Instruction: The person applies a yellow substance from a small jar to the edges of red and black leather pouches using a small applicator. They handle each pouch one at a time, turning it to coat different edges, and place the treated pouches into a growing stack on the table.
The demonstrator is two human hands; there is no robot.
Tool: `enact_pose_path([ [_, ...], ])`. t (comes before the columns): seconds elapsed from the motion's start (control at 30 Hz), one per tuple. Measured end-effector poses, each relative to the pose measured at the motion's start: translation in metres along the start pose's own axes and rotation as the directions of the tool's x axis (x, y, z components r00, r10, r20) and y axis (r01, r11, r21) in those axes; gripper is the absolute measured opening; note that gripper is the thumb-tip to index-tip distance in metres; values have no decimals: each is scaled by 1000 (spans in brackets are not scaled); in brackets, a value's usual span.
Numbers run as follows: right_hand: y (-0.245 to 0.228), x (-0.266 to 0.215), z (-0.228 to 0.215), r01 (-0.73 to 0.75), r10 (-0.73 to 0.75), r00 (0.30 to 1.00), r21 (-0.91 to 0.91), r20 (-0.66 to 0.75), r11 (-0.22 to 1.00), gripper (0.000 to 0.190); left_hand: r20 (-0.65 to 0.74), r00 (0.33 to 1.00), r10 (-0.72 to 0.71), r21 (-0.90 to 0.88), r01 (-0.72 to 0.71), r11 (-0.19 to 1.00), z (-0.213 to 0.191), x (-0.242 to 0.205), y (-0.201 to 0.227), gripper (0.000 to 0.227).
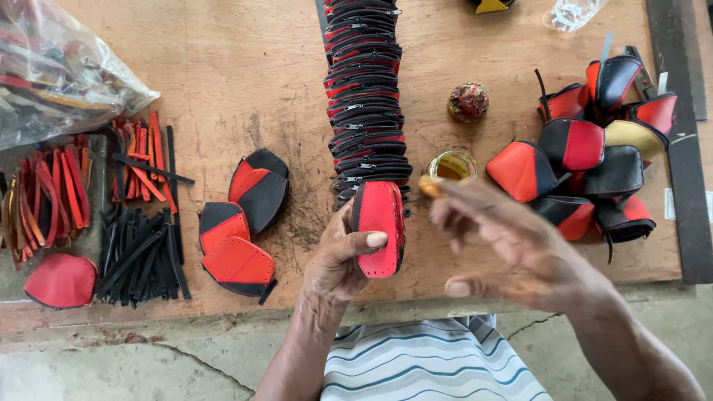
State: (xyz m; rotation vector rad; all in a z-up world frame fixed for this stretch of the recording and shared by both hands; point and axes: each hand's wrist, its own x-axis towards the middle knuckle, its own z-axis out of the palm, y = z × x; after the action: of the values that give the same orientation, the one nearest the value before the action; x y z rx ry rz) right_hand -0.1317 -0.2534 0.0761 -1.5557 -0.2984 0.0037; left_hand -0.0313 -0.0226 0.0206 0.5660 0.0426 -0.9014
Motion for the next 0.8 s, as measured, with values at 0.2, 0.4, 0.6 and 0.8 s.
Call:
enact_pose_path([
  [0.2,12,14,7,-167,127,978,251,167,954,100,20,999,28,57,-29,998,2,-1,4,59],
  [0.4,11,18,11,-206,175,968,172,179,963,99,70,997,41,13,-42,999,0,1,5,54],
  [0.6,4,17,14,-90,95,976,-33,197,995,92,60,996,63,-117,-56,992,-6,7,6,47],
  [0.8,-4,24,18,-41,77,982,-206,171,978,93,-49,998,41,-226,-51,973,-5,8,5,45],
])
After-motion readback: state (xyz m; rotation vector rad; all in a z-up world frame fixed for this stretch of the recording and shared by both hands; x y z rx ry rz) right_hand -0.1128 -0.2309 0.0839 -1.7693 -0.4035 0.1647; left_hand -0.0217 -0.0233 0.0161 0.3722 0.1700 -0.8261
